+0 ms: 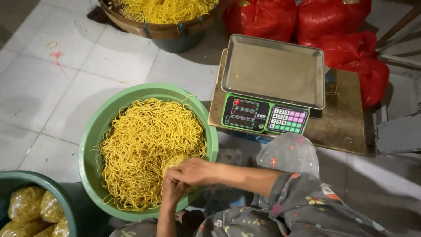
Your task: The person is manually portioning dry noodles from a large bowl into individual plastic bags, weighing each bag on a digital scale, and then placing the finished bags into another container.
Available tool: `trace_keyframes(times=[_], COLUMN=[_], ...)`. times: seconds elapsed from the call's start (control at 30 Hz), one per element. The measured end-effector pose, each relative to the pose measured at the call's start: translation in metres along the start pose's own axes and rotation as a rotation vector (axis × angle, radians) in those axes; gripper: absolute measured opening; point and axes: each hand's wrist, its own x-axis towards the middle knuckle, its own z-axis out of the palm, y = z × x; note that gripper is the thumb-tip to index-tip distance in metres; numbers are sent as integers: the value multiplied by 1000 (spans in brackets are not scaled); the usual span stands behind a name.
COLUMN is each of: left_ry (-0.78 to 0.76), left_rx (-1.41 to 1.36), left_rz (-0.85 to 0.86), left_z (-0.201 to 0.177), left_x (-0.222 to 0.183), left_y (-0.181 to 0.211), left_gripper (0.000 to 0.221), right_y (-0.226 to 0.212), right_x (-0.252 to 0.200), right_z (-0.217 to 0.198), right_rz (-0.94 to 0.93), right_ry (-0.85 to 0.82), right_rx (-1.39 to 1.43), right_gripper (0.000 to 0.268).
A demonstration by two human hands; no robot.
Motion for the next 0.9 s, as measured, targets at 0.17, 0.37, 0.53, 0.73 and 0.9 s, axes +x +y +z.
trace_keyframes(times=[0.17,0.37,0.53,0.73,0.9], left_ry=[62,87,159,162,123], left_rx=[156,190,169,11,83], left_rz=[-49,41,55,121,267], left_z=[-1,3,2,-7,-15], left_x=[10,13,9,1,-1], left_y=[2,-15,28,41,51], left_gripper=[17,30,27,21,21], right_y=[-4,15,21,14,51], right_x=[4,-19,-26,-29,-29], right_z=[-13,34,61,17,25], right_rz=[449,685,749,552,335], right_ry=[68,287,532,409,388], right_rx=[166,468,801,802,560], right_gripper=[34,40,6,6,2])
